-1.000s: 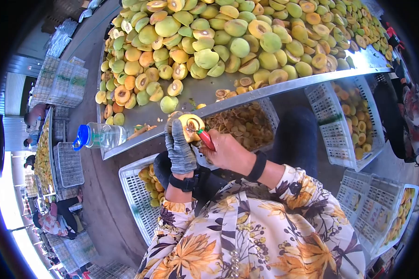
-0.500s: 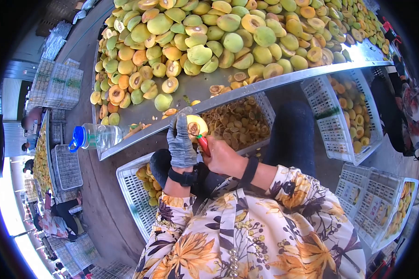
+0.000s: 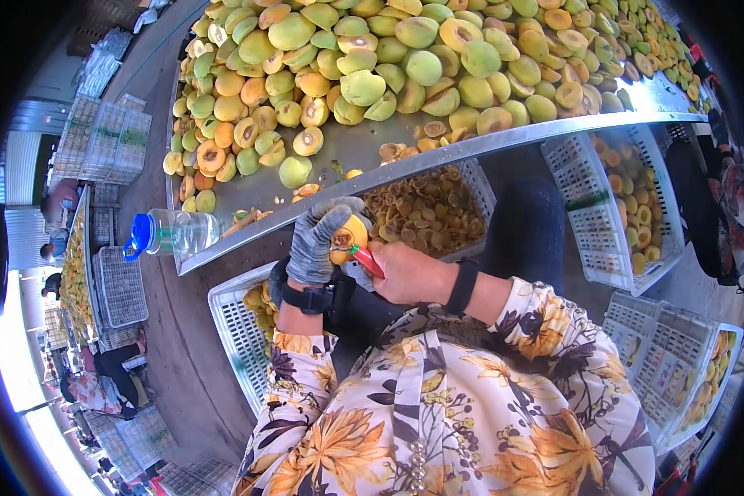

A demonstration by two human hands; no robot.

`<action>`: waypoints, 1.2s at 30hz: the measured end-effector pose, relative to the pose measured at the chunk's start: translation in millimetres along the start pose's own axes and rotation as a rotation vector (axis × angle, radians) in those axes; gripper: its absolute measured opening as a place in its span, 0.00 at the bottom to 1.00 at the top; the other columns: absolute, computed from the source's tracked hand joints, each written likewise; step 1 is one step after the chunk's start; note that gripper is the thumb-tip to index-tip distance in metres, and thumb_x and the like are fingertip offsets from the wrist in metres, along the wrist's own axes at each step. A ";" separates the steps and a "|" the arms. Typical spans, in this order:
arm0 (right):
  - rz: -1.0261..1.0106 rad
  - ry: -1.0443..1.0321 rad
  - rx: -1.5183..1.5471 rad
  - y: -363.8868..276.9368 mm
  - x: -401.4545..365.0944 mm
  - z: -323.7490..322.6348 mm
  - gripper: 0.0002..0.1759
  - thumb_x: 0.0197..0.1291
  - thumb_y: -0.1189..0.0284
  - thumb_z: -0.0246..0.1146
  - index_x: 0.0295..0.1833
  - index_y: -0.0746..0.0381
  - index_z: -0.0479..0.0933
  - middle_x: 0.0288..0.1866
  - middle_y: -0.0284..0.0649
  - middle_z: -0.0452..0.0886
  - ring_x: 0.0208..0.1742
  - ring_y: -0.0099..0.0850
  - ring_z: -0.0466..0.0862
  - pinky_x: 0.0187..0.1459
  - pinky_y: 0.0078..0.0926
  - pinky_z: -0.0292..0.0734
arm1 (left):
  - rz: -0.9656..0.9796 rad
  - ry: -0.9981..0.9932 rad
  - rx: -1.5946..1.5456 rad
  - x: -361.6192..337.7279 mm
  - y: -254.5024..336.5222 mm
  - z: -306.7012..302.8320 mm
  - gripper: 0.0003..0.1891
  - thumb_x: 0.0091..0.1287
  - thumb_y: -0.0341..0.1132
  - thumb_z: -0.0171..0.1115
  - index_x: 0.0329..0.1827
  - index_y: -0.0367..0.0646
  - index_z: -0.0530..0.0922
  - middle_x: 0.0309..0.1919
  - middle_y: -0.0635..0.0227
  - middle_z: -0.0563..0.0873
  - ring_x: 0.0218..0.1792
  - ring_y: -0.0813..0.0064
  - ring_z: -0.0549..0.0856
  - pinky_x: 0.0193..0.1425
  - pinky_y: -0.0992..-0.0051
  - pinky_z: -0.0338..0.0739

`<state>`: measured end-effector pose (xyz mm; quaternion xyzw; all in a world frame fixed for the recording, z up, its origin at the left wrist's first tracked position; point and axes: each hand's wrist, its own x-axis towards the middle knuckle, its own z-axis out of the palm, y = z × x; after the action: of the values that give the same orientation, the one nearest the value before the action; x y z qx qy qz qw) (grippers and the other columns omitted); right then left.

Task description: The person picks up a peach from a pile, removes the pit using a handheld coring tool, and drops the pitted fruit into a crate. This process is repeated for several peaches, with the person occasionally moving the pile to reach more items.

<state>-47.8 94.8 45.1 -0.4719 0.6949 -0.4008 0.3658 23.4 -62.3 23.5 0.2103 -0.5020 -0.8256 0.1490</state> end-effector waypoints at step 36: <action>0.137 -0.182 -0.086 53.7 -4.5 -24.6 0.09 0.54 0.70 0.61 0.38 0.63 0.71 0.23 0.42 0.75 0.18 0.36 0.75 0.22 0.30 0.71 | 0.534 0.237 1.270 -78.1 26.9 -106.4 0.21 0.52 0.27 0.66 0.50 0.45 0.76 0.44 0.60 0.82 0.45 0.63 0.82 0.48 0.72 0.78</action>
<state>-87.8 116.8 7.3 -0.4730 0.7060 -0.3003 0.4332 144.9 -120.3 19.5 0.2146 -0.9024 -0.2788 0.2489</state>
